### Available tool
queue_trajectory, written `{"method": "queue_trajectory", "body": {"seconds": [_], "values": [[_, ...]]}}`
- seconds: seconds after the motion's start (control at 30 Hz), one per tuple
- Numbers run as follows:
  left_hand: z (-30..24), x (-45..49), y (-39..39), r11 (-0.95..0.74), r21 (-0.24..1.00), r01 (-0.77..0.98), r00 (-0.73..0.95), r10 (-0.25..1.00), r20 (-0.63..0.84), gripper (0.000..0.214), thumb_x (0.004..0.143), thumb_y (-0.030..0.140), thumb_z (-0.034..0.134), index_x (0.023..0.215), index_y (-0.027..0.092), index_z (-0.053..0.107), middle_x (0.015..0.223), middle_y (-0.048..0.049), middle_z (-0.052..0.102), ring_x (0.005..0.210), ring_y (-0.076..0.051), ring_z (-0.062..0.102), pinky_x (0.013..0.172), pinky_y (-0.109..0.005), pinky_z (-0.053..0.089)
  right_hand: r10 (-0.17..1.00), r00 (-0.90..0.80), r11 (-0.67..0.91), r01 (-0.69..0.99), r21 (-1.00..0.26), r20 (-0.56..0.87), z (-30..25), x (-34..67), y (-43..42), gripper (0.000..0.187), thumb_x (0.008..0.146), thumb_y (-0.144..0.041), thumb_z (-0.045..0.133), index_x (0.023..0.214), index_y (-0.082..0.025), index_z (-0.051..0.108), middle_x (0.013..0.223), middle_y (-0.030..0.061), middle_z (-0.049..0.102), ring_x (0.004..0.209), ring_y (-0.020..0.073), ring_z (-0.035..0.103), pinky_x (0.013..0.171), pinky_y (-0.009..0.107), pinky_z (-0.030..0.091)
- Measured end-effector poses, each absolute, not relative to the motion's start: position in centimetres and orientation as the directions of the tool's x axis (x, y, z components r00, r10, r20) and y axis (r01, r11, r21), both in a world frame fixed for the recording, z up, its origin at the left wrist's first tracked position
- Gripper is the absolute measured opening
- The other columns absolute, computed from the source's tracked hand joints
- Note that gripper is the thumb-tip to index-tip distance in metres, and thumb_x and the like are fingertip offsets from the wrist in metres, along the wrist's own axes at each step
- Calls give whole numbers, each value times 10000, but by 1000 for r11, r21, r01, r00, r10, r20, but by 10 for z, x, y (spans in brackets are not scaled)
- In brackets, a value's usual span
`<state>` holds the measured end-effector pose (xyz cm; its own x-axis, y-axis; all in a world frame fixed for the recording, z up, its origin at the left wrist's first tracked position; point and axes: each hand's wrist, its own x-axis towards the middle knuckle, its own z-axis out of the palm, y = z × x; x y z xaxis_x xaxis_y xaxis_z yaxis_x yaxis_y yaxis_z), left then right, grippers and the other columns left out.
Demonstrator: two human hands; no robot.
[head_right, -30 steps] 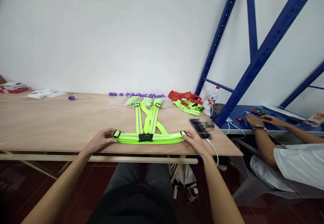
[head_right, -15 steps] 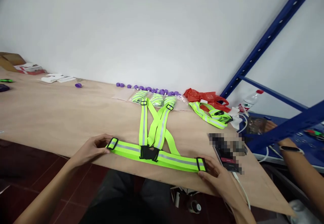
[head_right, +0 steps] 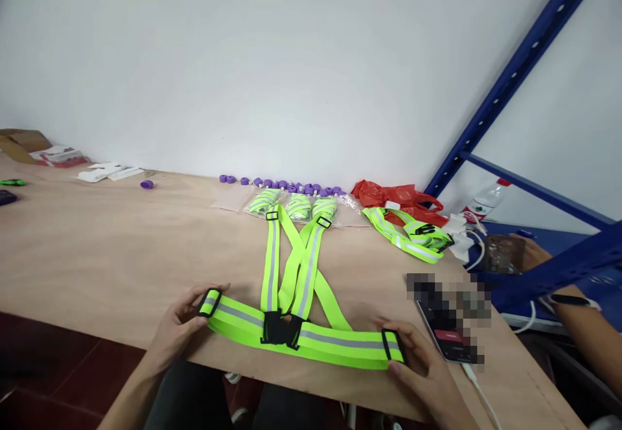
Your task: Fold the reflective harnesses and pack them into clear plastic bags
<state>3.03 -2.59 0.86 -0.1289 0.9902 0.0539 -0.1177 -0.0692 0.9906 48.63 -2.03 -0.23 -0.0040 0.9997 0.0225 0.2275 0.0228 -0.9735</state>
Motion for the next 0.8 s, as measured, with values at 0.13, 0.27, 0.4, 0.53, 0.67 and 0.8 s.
{"method": "queue_trajectory", "body": {"seconds": [0.13,0.27,0.4,0.53,0.67,0.8], "values": [[-1,59,-28,-99,904,-416,-257,966,-12,486,605,420,902,1028,250,734,1276,-127,707,1300,-355,577,998,-422,528,973,224,85,-101,-991,60,-24,466,-22,458,639,-600,819,977,-313,705,1238,122,732,1220,387,636,910,503,580],[-13,81,-24,-128,768,-628,-326,939,-110,357,721,474,830,1024,333,702,1285,-23,710,1339,-290,552,1053,-442,512,939,341,159,-321,-934,42,-27,430,-25,305,811,-593,692,1028,-379,690,1292,30,710,1296,318,590,996,565,529],[-17,89,-17,-111,684,-721,-365,899,-240,264,831,538,717,974,317,729,1286,1,703,1351,-272,542,1094,-444,497,885,460,239,-319,-917,70,-18,397,-27,407,927,-663,477,1129,-393,704,1247,8,714,1248,279,621,1047,578,502],[-13,93,-10,-85,611,-787,-327,897,-297,298,852,556,699,998,301,743,1395,-4,633,1407,-253,477,1091,-386,501,810,577,311,-278,-909,100,-7,377,-24,588,933,-733,358,1345,-392,604,1011,24,706,1058,237,675,1092,530,479],[-13,93,-7,-37,589,-808,-279,903,-326,321,914,555,621,1032,284,744,1431,-22,604,1405,-236,479,1072,-353,510,760,639,354,-248,-902,123,-4,371,-23,617,939,-734,337,1466,-438,463,885,-3,642,887,197,659,1087,479,482],[-21,86,-5,-58,567,-822,-297,893,-339,292,926,527,618,970,272,754,1377,-14,641,1340,-226,549,1065,-339,513,765,636,330,-250,-910,103,-8,375,-28,613,936,-716,392,1467,-417,464,995,15,655,905,192,651,1026,435,518]]}}
